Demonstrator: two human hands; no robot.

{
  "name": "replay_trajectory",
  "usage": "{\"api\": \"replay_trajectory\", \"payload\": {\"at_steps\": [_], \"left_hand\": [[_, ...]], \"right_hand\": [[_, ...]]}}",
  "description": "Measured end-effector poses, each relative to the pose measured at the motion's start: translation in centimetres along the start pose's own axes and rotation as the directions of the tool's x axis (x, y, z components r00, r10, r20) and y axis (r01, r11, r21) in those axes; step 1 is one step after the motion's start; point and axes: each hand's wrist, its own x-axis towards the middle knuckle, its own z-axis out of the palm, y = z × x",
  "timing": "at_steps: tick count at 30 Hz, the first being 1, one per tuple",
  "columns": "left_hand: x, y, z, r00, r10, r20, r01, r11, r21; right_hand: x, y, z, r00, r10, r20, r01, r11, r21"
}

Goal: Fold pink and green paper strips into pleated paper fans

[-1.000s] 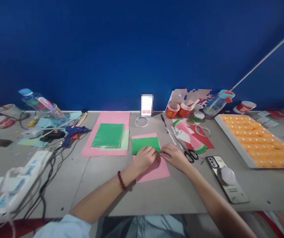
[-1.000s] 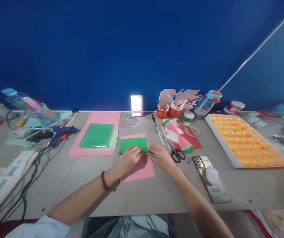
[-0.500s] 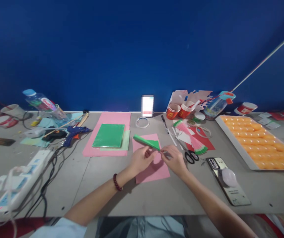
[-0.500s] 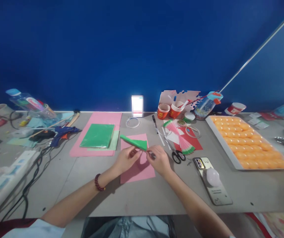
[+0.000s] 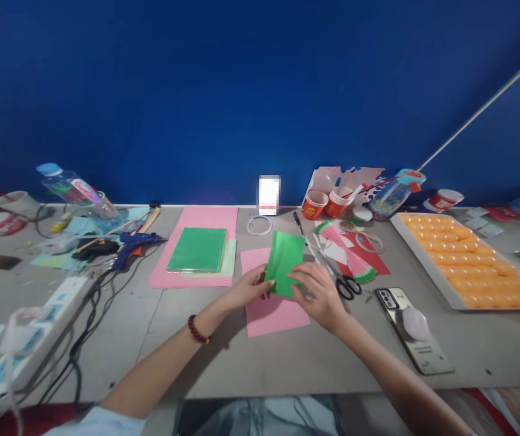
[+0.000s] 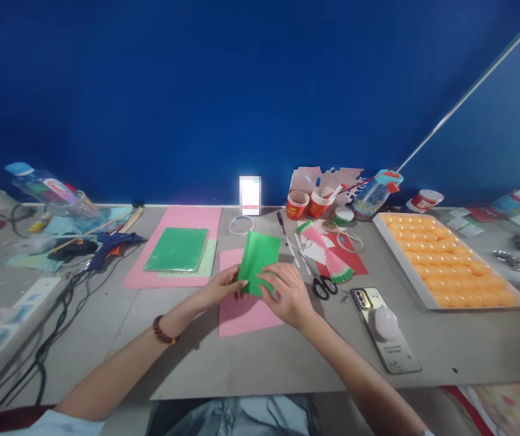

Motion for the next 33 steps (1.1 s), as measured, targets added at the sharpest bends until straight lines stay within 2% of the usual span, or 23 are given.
{"api": "replay_trajectory", "payload": {"at_steps": [3,6,9,12,15,17,22,25,28,33], "left_hand": [[-1.0,1.5,-0.8,0.996,0.045,0.080,-0.059,0.982,0.182],[-1.9,3.1,-1.0,0.987,0.076,0.145,-0.124,0.925,0.359],[-2.3,3.8,-1.0,0.985,0.038,0.167,-0.108,0.894,0.436],[-2.3,3.5,-1.2,0.991,0.013,0.135,-0.073,0.890,0.450],[-2.3,2.8,-1.5,0.998,0.023,0.054,-0.040,0.939,0.342],[-2.4,2.2,-1.7,1.000,0.025,-0.011,-0.022,0.977,0.210],[-2.6,0.7,-1.7,0.986,-0.012,-0.167,0.011,1.000,-0.009],[-2.6,0.0,-1.3,0.954,0.002,-0.299,-0.021,0.998,-0.060],[-2.5,-0.2,-0.9,0.900,0.040,-0.435,-0.087,0.992,-0.088],[-2.5,-0.3,-0.6,0.838,0.006,-0.545,-0.093,0.987,-0.132]], "right_hand": [[1.1,-0.3,-1.2,0.999,-0.007,0.052,0.007,1.000,0.004],[2.6,-0.9,-1.6,0.978,0.016,0.207,-0.031,0.997,0.070],[4.2,-1.3,-1.2,0.898,0.022,0.440,-0.116,0.975,0.188],[5.4,-1.1,-0.5,0.801,0.141,0.582,-0.324,0.919,0.223],[5.9,-0.6,0.2,0.742,0.255,0.620,-0.473,0.855,0.214],[5.8,-0.2,0.6,0.718,0.279,0.638,-0.522,0.822,0.228],[5.5,0.4,1.3,0.715,0.278,0.642,-0.550,0.791,0.269],[5.6,0.7,1.6,0.721,0.294,0.627,-0.554,0.789,0.267],[5.8,0.9,2.0,0.732,0.298,0.613,-0.551,0.788,0.274],[5.8,0.8,2.5,0.729,0.319,0.606,-0.567,0.777,0.273]]}}
